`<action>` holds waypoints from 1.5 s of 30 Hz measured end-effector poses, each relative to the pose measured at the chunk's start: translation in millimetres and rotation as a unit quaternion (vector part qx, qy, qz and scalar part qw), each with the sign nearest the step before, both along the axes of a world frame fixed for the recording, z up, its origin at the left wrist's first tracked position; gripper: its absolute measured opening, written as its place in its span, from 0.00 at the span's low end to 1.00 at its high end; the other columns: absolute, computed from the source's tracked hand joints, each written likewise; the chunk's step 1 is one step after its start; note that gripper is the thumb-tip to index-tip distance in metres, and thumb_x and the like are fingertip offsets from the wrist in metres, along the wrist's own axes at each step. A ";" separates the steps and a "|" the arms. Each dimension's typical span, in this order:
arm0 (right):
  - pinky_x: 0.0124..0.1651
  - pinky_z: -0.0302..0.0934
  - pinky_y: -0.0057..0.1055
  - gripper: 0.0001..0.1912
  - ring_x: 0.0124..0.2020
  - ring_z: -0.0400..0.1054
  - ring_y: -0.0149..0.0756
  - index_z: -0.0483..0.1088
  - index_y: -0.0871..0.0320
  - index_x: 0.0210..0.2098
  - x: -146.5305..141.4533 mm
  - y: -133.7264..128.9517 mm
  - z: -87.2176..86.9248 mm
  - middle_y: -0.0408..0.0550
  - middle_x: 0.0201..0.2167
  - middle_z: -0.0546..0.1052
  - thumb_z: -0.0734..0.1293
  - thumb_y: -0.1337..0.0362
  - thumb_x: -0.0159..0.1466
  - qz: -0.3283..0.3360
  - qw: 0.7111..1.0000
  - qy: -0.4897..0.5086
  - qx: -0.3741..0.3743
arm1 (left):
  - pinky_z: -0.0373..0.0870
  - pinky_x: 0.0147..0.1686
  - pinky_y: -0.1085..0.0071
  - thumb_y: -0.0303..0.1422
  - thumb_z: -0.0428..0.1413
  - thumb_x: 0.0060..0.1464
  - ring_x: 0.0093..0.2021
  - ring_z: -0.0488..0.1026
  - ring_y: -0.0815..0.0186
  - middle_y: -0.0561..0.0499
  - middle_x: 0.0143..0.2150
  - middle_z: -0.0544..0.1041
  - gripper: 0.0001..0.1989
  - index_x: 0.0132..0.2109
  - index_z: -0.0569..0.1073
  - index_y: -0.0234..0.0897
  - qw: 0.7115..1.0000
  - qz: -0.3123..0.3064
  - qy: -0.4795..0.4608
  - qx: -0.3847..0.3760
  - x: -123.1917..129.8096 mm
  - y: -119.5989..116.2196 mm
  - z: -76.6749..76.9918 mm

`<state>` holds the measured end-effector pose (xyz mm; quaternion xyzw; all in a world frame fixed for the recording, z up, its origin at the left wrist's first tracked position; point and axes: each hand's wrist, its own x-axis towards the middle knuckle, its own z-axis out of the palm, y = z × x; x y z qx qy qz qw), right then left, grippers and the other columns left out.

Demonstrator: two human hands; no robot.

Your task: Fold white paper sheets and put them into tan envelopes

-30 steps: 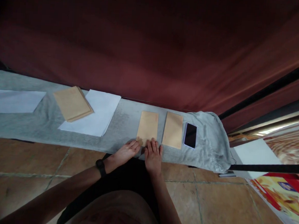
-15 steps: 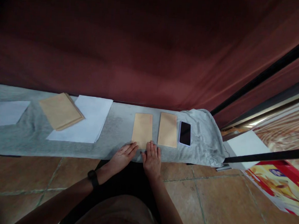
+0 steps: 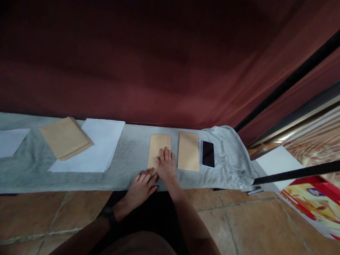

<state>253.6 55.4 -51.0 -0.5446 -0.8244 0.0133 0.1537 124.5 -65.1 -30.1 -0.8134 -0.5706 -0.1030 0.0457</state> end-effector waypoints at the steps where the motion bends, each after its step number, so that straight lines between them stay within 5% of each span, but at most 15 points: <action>1: 0.71 0.49 0.49 0.29 0.72 0.54 0.50 0.57 0.64 0.71 -3.0 9.4 -2.4 0.63 0.72 0.57 0.55 0.56 0.76 -0.010 1.000 -0.001 0.004 | 0.67 0.59 0.56 0.41 0.54 0.66 0.63 0.70 0.52 0.40 0.65 0.72 0.23 0.65 0.70 0.40 1.000 0.003 0.000 0.001 -0.2 -0.6 -0.7; 7: 0.71 0.49 0.48 0.31 0.70 0.57 0.50 0.57 0.70 0.70 -16.0 57.5 -6.4 0.65 0.71 0.59 0.53 0.55 0.75 -0.059 0.998 -0.002 0.006 | 0.66 0.59 0.58 0.43 0.51 0.67 0.64 0.68 0.53 0.40 0.67 0.70 0.25 0.67 0.68 0.42 1.000 0.003 0.001 0.016 -2.9 -0.9 -5.3; 13: 0.70 0.50 0.50 0.31 0.70 0.57 0.51 0.57 0.72 0.70 -19.7 66.2 -11.1 0.67 0.70 0.60 0.52 0.56 0.75 -0.064 0.997 0.004 0.031 | 0.65 0.59 0.59 0.45 0.50 0.68 0.65 0.67 0.54 0.43 0.68 0.69 0.26 0.68 0.66 0.44 1.000 0.002 0.006 0.025 -2.9 -1.2 -6.0; 21: 0.70 0.49 0.49 0.31 0.71 0.55 0.51 0.57 0.72 0.70 -1.6 21.8 -20.1 0.67 0.70 0.60 0.54 0.55 0.76 -0.025 0.996 0.021 0.078 | 0.67 0.59 0.58 0.44 0.53 0.66 0.64 0.69 0.53 0.43 0.70 0.66 0.26 0.67 0.68 0.44 1.000 0.007 -0.011 0.012 -2.0 -3.4 -3.6; 39: 0.71 0.48 0.50 0.27 0.71 0.54 0.48 0.54 0.64 0.72 23.5 -51.1 3.4 0.59 0.71 0.59 0.53 0.64 0.75 0.007 0.999 0.006 0.033 | 0.65 0.61 0.57 0.40 0.56 0.64 0.65 0.68 0.54 0.42 0.71 0.65 0.25 0.66 0.68 0.40 1.000 0.010 -0.021 -0.001 -0.8 -7.5 -3.6; 45: 0.72 0.46 0.49 0.25 0.71 0.55 0.44 0.60 0.58 0.70 40.3 -82.2 1.4 0.54 0.70 0.63 0.55 0.63 0.75 0.066 0.997 0.011 0.041 | 0.65 0.61 0.56 0.39 0.55 0.65 0.66 0.67 0.53 0.41 0.71 0.65 0.27 0.68 0.65 0.41 0.999 0.014 -0.025 -0.014 -0.4 -9.8 -6.2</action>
